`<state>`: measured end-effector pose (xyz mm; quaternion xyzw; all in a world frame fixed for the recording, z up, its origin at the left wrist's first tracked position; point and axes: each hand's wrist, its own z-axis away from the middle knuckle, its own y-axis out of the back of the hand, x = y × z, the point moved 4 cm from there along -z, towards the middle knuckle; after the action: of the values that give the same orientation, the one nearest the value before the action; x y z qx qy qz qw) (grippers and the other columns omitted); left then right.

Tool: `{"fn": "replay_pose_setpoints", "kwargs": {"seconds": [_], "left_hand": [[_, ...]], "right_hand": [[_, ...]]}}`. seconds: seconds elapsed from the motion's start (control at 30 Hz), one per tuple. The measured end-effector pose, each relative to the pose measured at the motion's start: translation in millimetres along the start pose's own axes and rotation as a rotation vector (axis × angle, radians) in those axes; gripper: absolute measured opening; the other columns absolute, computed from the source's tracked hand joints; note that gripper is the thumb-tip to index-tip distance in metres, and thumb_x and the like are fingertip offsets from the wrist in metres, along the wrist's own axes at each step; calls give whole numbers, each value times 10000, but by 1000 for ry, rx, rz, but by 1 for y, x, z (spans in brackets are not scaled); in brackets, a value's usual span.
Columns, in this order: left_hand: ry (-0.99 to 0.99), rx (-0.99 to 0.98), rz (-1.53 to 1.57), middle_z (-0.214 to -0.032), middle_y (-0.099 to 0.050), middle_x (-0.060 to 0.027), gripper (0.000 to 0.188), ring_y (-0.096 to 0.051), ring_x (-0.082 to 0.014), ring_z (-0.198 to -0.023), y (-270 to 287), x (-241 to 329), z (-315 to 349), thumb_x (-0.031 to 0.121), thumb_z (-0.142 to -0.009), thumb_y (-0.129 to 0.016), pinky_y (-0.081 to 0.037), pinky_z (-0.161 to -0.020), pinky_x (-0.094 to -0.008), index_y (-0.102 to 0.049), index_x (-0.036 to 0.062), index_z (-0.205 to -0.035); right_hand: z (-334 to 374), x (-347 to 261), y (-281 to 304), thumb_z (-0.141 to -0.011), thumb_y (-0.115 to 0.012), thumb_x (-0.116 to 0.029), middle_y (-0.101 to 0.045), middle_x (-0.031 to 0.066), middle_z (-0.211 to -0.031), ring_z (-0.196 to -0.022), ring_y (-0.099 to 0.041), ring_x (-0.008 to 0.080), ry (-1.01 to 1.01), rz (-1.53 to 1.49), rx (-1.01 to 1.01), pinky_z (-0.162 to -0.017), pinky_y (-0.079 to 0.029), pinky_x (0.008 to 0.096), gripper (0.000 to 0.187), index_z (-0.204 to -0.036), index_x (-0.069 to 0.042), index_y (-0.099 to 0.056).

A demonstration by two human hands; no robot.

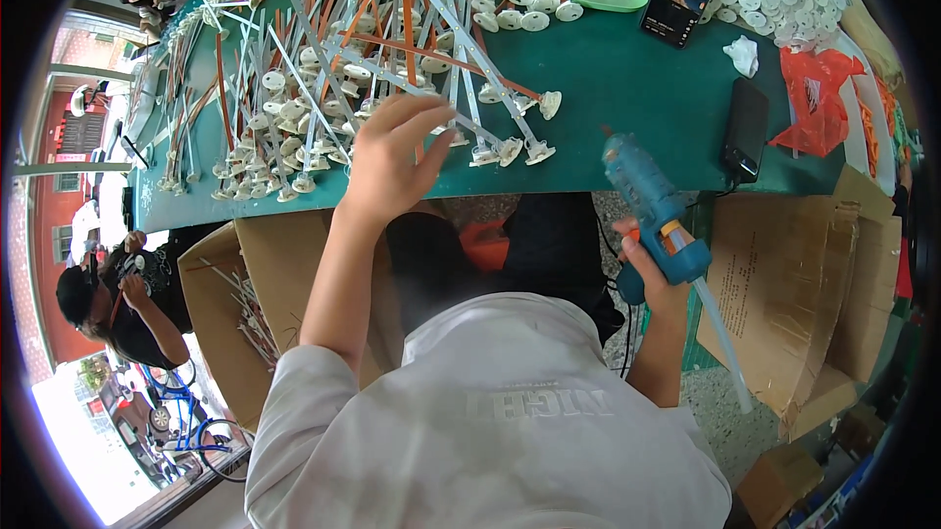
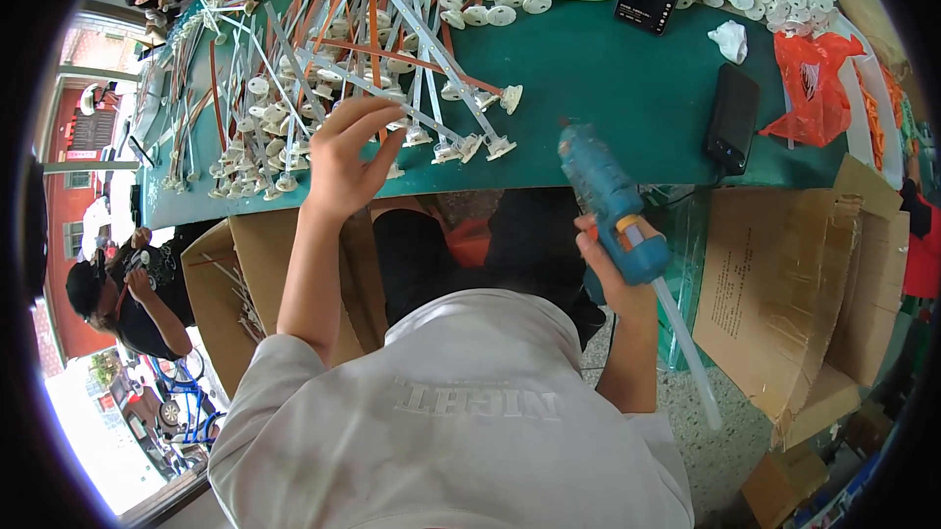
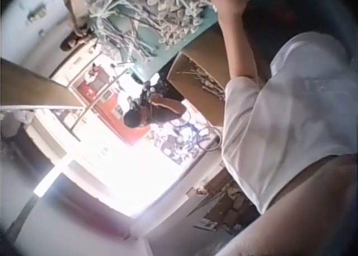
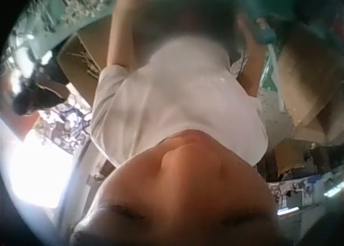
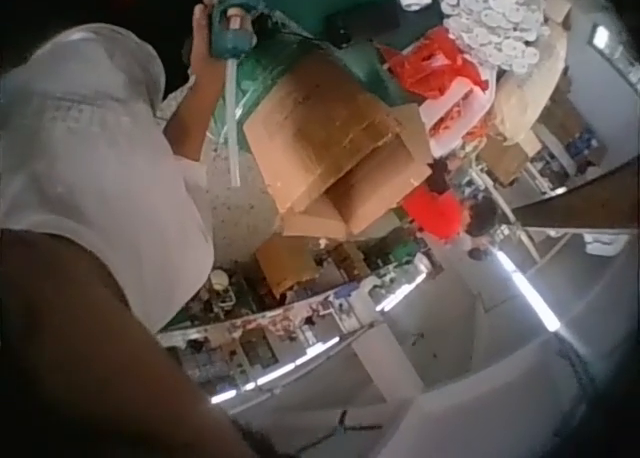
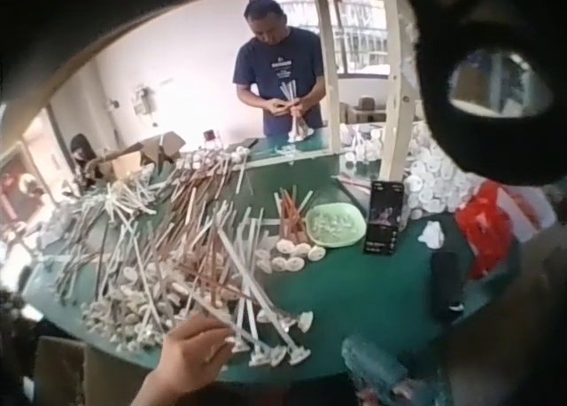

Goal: Glue LED light strips onto small circular plastic bases using a hot glue gun.

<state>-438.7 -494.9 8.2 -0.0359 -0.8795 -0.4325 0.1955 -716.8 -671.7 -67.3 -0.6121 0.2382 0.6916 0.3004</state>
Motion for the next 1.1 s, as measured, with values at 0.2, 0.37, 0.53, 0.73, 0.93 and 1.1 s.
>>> {"fn": "replay_pose_setpoints", "kwargs": {"seconds": [0.2, 0.37, 0.53, 0.73, 0.93, 1.1], "left_hand": [[318, 246, -32, -890, -735, -115, 126, -699, -225, -762, 28, -35, 79, -31, -791, -761, -540, -704, -305, -739, -3, -913], [434, 398, -79, -843, -741, -94, 87, -683, -163, -735, 43, -53, 114, -29, -815, -758, -528, -688, -274, -741, -16, -900], [454, 458, -74, -854, -745, -105, 81, -688, -166, -748, 62, -69, 134, -19, -819, -766, -535, -704, -275, -745, -20, -898], [566, 627, -223, -889, -749, -95, 100, -689, -155, -798, 136, -113, 185, -17, -831, -774, -539, -733, -280, -751, -26, -929], [878, 780, -177, -847, -739, -78, 164, -680, -115, -767, 198, -186, 232, 90, -854, -785, -537, -701, -254, -751, -24, -968], [981, 637, -649, -885, -751, -136, 173, -734, -237, -777, 277, -249, 278, 155, -875, -723, -557, -719, -330, -746, 13, -971]], "right_hand": [[13, -14, -42, -785, -810, -104, -682, 72, -737, -625, -641, 144, 262, 344, -238, -600, -506, 282, 195, -909, -7, -695], [16, -17, -62, -783, -825, -143, -625, 77, -648, -547, -599, 161, 220, 441, -151, -539, -466, 303, 223, -847, -16, -653], [11, -17, -67, -821, -788, -58, -723, 89, -833, -727, -676, 128, 155, 563, -334, -678, -533, 275, 197, -971, 12, -681], [7, -28, -48, -766, -806, -121, -715, 112, -824, -713, -686, 202, 44, 47, -302, -643, -518, 309, 208, -893, -10, -683], [-67, 2, 28, -954, -616, -231, -513, 41, -1142, -1134, -492, 158, 83, -1286, -395, -711, -482, 362, 343, -1233, -87, -477], [-146, 44, 41, -1015, -534, -216, -480, 87, -1228, -1196, -479, 171, 132, -957, -405, -809, -470, 320, 297, -1233, -33, -449]]}}
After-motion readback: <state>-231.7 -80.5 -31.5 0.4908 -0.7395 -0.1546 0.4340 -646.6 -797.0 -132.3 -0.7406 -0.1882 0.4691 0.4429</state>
